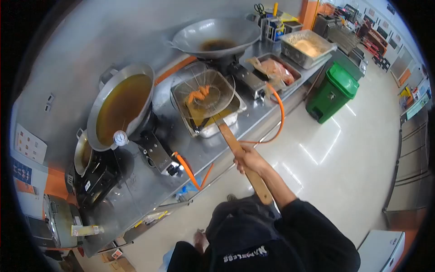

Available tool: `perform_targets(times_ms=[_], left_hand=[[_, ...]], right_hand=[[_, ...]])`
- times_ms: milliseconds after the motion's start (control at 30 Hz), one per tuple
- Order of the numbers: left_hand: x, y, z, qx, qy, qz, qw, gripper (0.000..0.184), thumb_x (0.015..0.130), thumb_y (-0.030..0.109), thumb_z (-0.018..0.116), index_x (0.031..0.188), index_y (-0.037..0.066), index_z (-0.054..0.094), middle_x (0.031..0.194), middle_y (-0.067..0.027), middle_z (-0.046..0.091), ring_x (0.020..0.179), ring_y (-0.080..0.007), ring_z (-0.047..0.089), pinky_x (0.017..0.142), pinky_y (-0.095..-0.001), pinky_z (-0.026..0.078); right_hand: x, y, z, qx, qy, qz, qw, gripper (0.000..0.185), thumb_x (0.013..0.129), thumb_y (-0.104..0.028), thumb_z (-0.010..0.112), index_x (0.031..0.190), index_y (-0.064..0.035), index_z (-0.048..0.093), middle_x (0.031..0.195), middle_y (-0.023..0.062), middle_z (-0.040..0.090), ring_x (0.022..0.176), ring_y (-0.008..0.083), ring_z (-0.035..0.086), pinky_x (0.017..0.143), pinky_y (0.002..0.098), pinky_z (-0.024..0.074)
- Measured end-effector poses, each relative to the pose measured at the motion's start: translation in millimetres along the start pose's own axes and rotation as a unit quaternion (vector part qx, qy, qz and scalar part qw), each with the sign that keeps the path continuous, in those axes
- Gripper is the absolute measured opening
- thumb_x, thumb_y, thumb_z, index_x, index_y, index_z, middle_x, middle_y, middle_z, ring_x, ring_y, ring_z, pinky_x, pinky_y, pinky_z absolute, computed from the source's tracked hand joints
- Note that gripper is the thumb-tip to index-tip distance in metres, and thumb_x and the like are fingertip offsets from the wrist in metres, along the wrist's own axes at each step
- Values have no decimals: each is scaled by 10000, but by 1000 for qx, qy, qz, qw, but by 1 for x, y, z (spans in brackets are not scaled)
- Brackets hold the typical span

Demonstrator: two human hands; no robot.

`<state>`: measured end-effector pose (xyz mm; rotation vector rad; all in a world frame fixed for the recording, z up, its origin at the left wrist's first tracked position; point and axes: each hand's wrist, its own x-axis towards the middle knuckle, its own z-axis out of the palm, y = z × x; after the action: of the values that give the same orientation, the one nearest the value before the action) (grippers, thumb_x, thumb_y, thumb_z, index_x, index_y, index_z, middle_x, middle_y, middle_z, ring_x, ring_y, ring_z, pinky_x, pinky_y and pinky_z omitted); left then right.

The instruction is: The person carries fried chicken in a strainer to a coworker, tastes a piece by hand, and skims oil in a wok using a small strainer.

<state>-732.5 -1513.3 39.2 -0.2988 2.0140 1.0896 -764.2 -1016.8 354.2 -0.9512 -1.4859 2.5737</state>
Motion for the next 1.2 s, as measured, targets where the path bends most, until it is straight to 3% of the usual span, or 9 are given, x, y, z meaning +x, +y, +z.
perform_targets(times_ms=[233, 533, 667, 767, 800, 900, 967, 1033, 1200], left_hand=[[-6, 21, 8, -151, 6, -56, 987, 579, 1018, 460, 285, 1187, -21, 559, 1086, -195, 619, 893, -266, 600, 789, -399, 481], [1, 22, 11, -72, 18, -47, 996, 567, 1009, 457, 339, 1129, -30, 602, 793, -109, 631, 676, -168, 576, 594, -287, 478], [18, -10, 9, -173, 10, -43, 984, 553, 1017, 388, 264, 1121, -50, 585, 917, -185, 664, 845, -265, 634, 791, -362, 499], [55, -53, 0, 159, 16, 75, 984, 543, 1020, 367, 266, 1129, -64, 578, 941, -205, 663, 877, -285, 638, 820, -363, 496], [-22, 50, 11, 94, 14, 29, 995, 507, 1016, 329, 278, 1102, -57, 597, 986, -228, 670, 940, -311, 645, 845, -368, 493], [-27, 48, 15, -109, 35, -68, 991, 496, 1011, 315, 284, 1088, -53, 607, 1022, -235, 668, 981, -321, 641, 868, -367, 489], [15, 4, 5, 197, 11, 9, 980, 494, 1015, 326, 263, 1159, -27, 577, 1025, -207, 671, 943, -320, 641, 858, -378, 490], [10, 9, 10, -192, 27, -121, 974, 485, 1012, 333, 283, 1145, -11, 598, 995, -185, 677, 910, -312, 642, 836, -381, 491], [2, 39, 17, -193, 30, -88, 977, 509, 1012, 355, 301, 1146, -50, 578, 984, -194, 661, 878, -292, 632, 811, -362, 489]], right_hand=[[-9, -13, 3, 22, -24, 17, 999, 266, 954, -234, 546, 1102, -24, 477, 712, 53, 510, 483, 151, 499, 406, 297, 419], [12, -3, -6, 4, -17, 10, 1000, 271, 957, -219, 547, 1099, -3, 468, 695, 54, 508, 484, 151, 499, 409, 301, 414], [0, -11, 0, 15, -19, 20, 1000, 256, 956, -203, 534, 1099, -1, 470, 697, 57, 514, 483, 146, 499, 408, 300, 412], [5, -5, -3, -9, -13, 11, 1000, 263, 953, -201, 532, 1111, 0, 469, 696, 56, 511, 485, 146, 499, 410, 295, 416], [-6, -15, 3, 32, -28, 24, 999, 281, 949, -201, 537, 1131, 1, 468, 696, 52, 509, 485, 144, 502, 411, 290, 421], [16, 0, -10, 16, -29, 23, 999, 289, 948, -206, 538, 1138, -2, 463, 698, 51, 508, 484, 148, 504, 409, 293, 419], [2, -12, 0, 20, -35, 9, 999, 288, 947, -214, 546, 1126, -5, 461, 697, 51, 505, 481, 149, 501, 407, 297, 415], [0, -7, -2, 19, -40, 17, 999, 288, 946, -220, 551, 1117, -8, 459, 696, 51, 504, 480, 151, 500, 406, 300, 414], [-8, -15, 1, 36, -53, 13, 998, 293, 945, -227, 556, 1112, -7, 456, 694, 52, 501, 478, 155, 502, 410, 300, 421]])
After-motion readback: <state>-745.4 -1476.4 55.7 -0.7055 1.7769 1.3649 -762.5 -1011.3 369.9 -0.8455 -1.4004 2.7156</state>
